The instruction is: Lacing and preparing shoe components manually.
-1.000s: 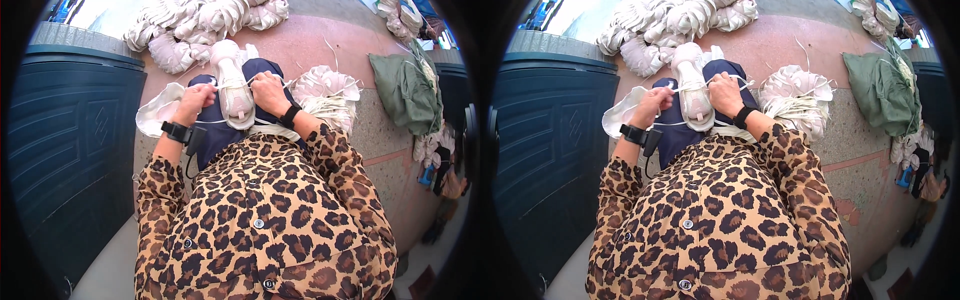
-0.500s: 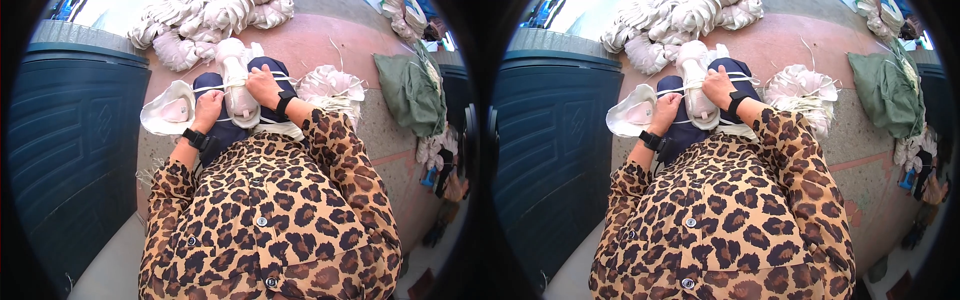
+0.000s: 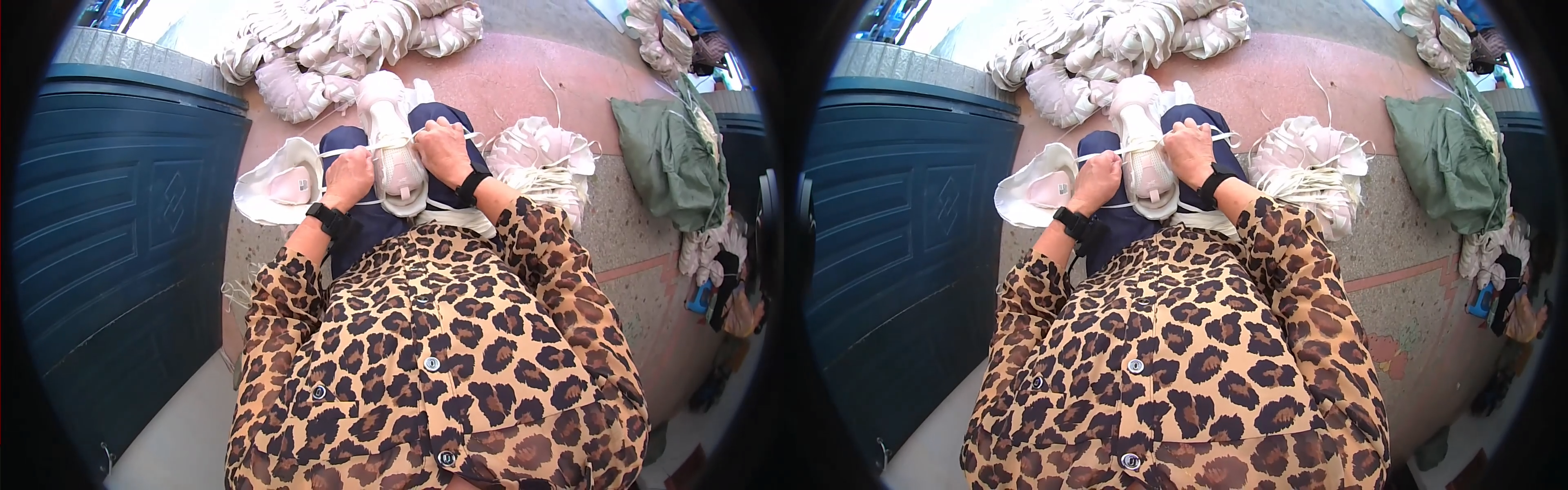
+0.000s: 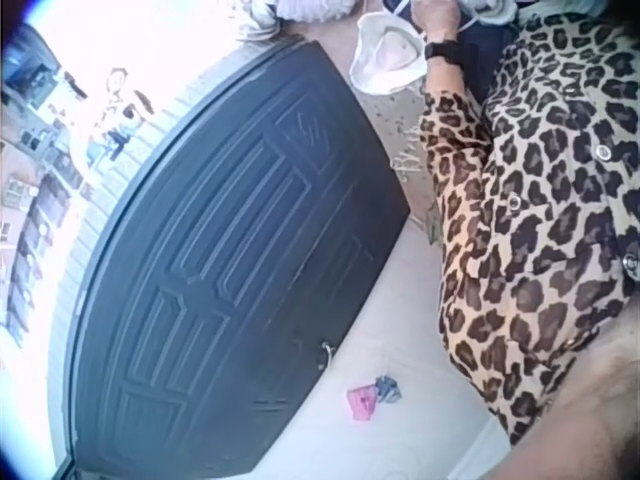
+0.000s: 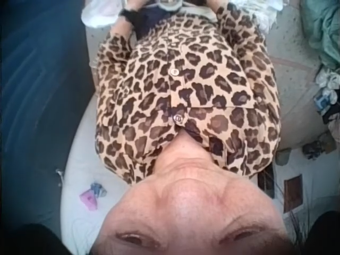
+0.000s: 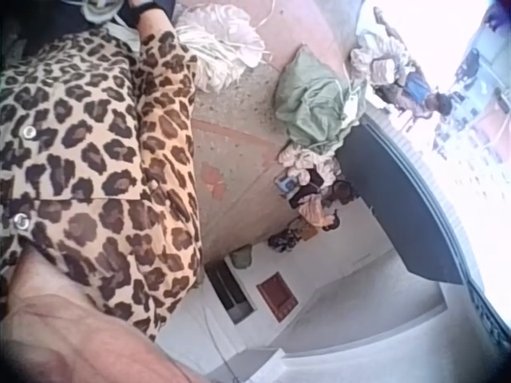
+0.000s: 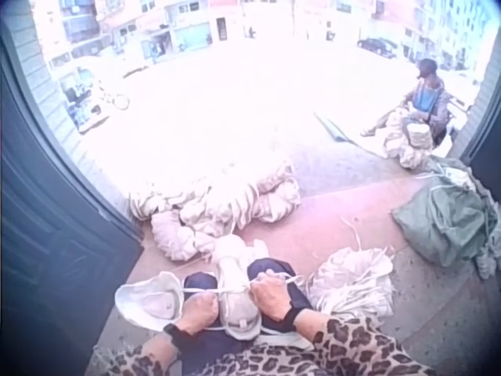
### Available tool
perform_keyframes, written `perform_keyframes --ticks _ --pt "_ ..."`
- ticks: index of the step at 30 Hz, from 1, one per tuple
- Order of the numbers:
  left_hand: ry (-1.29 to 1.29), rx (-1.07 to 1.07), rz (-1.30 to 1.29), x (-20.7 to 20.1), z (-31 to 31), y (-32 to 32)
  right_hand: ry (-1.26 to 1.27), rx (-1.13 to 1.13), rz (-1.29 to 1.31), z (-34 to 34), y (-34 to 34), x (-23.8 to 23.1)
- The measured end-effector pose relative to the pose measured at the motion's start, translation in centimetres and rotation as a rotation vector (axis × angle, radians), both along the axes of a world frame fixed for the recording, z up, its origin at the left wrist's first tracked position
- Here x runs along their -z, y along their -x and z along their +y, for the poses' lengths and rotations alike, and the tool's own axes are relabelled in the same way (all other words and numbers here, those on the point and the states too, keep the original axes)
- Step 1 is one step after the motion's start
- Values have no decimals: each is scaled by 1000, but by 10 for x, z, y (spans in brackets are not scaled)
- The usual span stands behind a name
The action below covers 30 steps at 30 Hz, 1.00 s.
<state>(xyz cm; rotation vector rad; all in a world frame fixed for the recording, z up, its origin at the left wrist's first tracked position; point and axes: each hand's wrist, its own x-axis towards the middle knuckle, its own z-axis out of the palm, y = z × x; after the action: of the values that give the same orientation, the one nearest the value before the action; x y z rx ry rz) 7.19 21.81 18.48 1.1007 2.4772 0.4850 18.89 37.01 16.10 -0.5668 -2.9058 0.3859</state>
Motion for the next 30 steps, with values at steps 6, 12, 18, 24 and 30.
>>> perform_keyframes --ticks 6,12,18,24,30 --pt "116 135 126 -5 15 -5 14 -7 -24 -2 -3 -7" --pt "167 106 451 -17 8 -29 48 -15 -95 -9 -9 -12" --pt "121 40 342 -15 10 -29 155 -51 -112 -3 -8 5" --pt "32 350 714 -13 15 -31 245 -37 10 -1 -5 18" --pt "-121 377 387 -29 39 -11 403 -30 211 2 -6 15"
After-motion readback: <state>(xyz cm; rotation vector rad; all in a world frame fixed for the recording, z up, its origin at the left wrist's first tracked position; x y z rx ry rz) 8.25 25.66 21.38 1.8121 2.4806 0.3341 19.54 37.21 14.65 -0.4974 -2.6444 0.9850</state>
